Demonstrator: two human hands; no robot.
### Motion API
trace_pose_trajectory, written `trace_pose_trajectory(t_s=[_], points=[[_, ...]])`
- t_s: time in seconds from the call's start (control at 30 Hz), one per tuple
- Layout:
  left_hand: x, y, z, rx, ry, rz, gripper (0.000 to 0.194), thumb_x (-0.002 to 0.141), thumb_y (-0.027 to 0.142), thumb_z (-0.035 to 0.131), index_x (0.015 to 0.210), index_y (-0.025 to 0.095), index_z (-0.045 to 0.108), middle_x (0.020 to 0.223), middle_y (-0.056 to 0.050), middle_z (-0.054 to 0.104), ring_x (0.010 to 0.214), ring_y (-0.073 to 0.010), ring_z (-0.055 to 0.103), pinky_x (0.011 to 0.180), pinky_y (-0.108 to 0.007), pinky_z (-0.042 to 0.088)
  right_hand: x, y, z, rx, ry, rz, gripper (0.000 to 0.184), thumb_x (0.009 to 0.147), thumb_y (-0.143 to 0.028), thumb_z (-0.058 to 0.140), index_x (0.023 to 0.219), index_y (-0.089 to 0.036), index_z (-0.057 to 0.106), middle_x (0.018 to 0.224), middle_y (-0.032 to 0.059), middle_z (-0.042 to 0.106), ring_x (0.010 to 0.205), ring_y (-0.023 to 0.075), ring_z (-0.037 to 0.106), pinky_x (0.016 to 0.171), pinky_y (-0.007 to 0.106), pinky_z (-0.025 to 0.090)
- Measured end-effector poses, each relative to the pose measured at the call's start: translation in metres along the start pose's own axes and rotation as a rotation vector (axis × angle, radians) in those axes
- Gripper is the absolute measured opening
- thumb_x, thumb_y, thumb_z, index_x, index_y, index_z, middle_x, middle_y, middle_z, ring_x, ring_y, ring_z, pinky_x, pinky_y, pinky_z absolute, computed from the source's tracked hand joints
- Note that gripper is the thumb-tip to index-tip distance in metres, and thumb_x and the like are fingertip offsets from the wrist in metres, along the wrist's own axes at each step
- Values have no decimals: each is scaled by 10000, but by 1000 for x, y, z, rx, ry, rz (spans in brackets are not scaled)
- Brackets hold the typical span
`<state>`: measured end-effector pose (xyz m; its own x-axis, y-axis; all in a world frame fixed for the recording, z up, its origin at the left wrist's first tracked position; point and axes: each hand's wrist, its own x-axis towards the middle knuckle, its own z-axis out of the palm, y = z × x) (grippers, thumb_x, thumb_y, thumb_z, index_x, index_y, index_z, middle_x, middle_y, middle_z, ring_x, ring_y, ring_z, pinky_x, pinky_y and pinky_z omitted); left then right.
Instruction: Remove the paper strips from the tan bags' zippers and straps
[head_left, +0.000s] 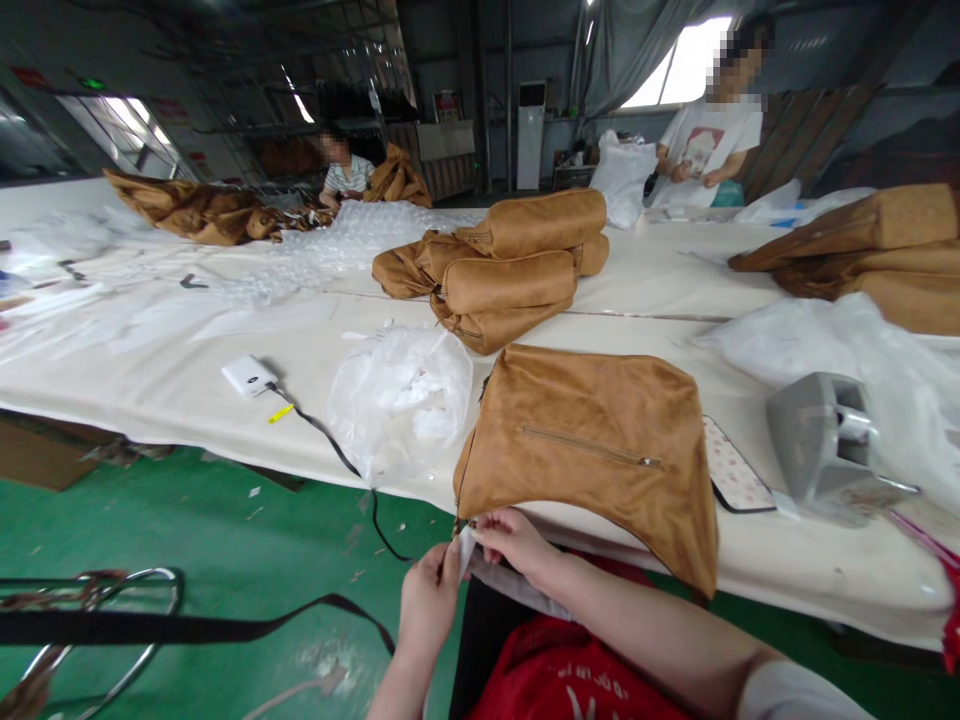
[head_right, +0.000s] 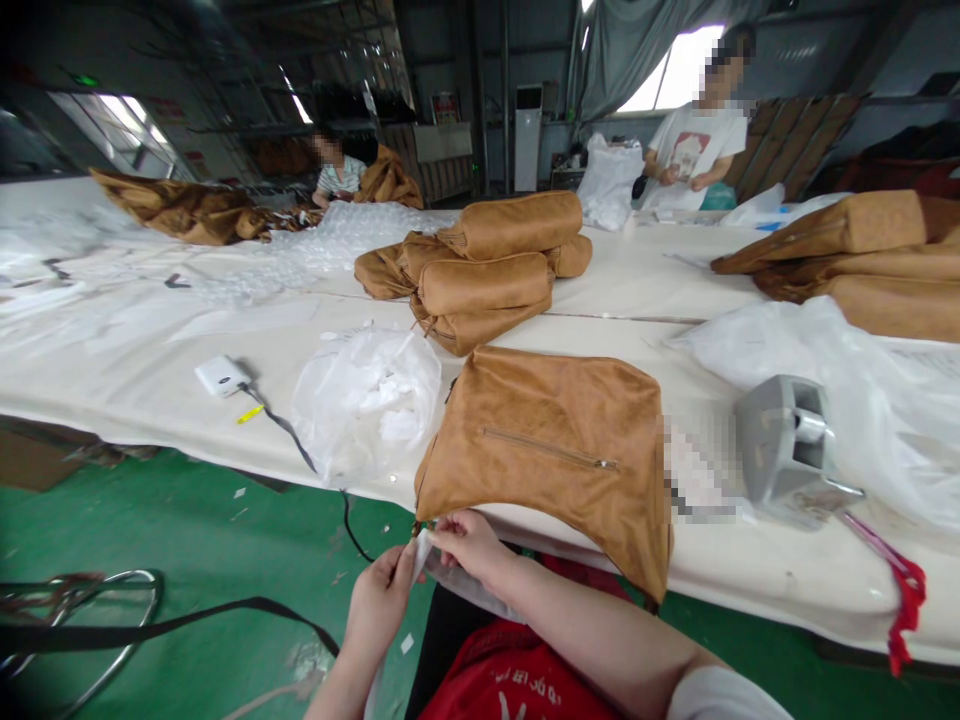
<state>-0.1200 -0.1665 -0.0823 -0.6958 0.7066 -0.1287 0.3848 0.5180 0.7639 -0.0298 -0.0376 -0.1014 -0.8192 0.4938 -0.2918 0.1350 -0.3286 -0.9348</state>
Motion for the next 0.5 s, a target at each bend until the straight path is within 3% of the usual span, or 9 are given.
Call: trace_pose_trajectory(t_s=[0.17,0.37,0.5], points=[[-6,8,0,-71,-52,28,455,860,544,432,687,183,646,554,10,612,530,-136,555,519,-208,370,1,-5,6,-20,43,-13,339,778,-452,586,600,-171,520,466,-70,425,394,59,362,418,217,244],[-5,15,5,-97,100,-25,482,848,550,429,711,168,689,580,-12,648,579,-163,577,545,-217,398,1,-4,5,25,55,-28,254,745,-383,621,639,-158,571,429,-82,407,388,56,338,419,213,232],[-2,11,9,-158,151,-68,470,841,541,439,720,167,696,595,-25,666,597,-176,593,553,-222,420,-5,-8,5,130,23,37,311,711,-457,651,684,-158,571,531,-52,518,421,67,436,443,210,316]])
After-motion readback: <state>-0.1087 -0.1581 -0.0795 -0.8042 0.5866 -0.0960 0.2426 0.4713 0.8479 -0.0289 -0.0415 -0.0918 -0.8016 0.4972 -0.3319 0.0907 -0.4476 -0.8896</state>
